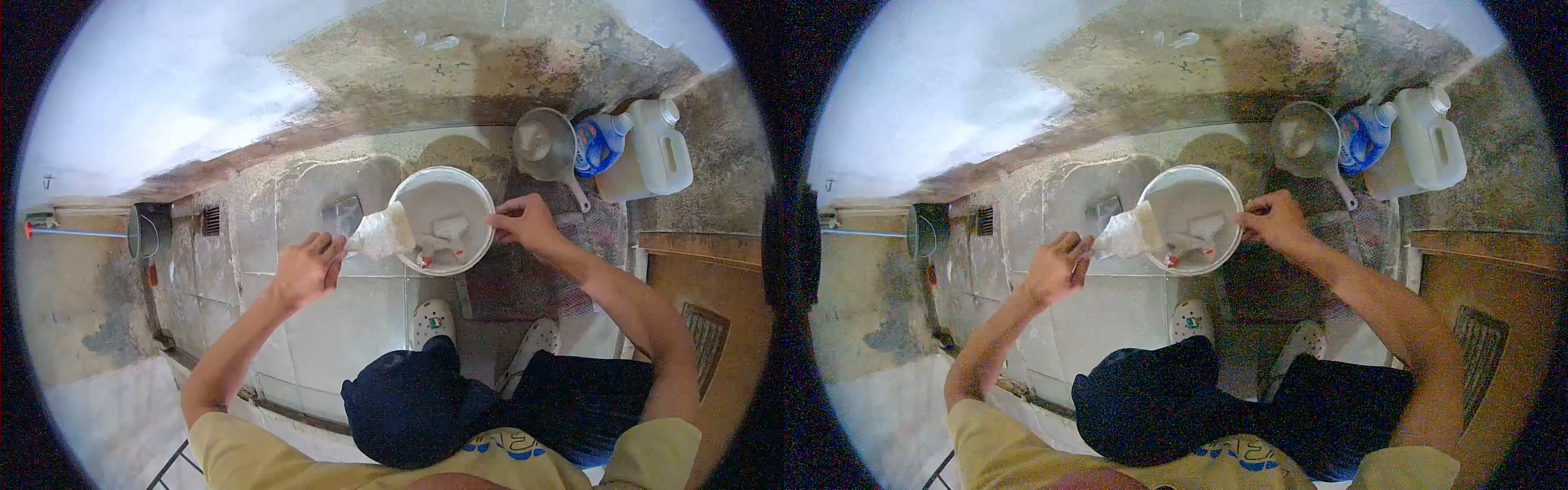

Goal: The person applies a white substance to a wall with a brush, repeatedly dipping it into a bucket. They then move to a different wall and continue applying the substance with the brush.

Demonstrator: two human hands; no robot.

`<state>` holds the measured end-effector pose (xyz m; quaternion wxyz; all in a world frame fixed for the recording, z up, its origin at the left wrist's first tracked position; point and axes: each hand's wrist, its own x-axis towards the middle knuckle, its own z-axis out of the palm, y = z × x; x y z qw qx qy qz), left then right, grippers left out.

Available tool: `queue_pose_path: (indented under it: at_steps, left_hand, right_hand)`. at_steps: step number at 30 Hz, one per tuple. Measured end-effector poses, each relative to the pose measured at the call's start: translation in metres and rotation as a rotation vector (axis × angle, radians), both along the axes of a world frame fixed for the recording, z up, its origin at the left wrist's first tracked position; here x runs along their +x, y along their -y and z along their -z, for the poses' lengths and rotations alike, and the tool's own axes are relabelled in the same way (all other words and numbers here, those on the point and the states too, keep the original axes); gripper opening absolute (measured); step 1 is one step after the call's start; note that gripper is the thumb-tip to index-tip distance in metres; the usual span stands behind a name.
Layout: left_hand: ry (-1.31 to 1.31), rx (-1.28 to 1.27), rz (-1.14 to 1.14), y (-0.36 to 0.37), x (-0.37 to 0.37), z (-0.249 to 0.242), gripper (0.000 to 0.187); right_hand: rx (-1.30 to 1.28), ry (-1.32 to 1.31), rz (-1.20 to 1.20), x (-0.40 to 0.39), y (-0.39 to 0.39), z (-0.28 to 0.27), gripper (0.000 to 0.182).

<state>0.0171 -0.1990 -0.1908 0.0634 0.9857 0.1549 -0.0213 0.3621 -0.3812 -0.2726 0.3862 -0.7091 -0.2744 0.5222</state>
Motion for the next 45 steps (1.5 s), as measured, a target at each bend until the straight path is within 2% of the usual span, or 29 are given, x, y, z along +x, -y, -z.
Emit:
queue_pose_path:
  at_steps: [9, 14, 23, 33, 40, 42, 45]
  left_hand:
    - [0.037, 0.008, -0.012, 0.005, 0.001, -0.007, 0.024]
    - [0.030, -0.002, -0.018, 0.005, -0.007, -0.003, 0.025]
    - [0.041, 0.018, -0.080, 0.015, -0.026, 0.007, 0.025]
    - [0.082, 0.077, -0.045, 0.017, -0.024, 0.002, 0.025]
    - [-0.050, 0.089, -0.058, 0.010, -0.035, -0.008, 0.021]
    - [-0.199, 0.080, -0.073, 0.011, -0.054, 0.002, 0.020]
    - [-0.110, 0.089, -0.179, 0.026, -0.066, 0.003, 0.022]
  right_hand:
    - [0.023, -0.047, -0.017, -0.002, 0.001, 0.001, 0.020]
    - [0.034, -0.010, -0.064, -0.003, -0.002, -0.015, 0.022]
    - [0.060, 0.110, -0.146, 0.000, -0.003, -0.001, 0.023]
    - [0.096, -0.016, -0.095, -0.003, -0.001, -0.008, 0.023]
    - [0.122, 0.050, -0.117, 0.000, 0.001, 0.006, 0.023]
    - [0.136, 0.084, -0.123, 0.002, -0.001, 0.003, 0.022]
    - [0.076, 0.027, -0.080, -0.005, 0.005, 0.002, 0.022]
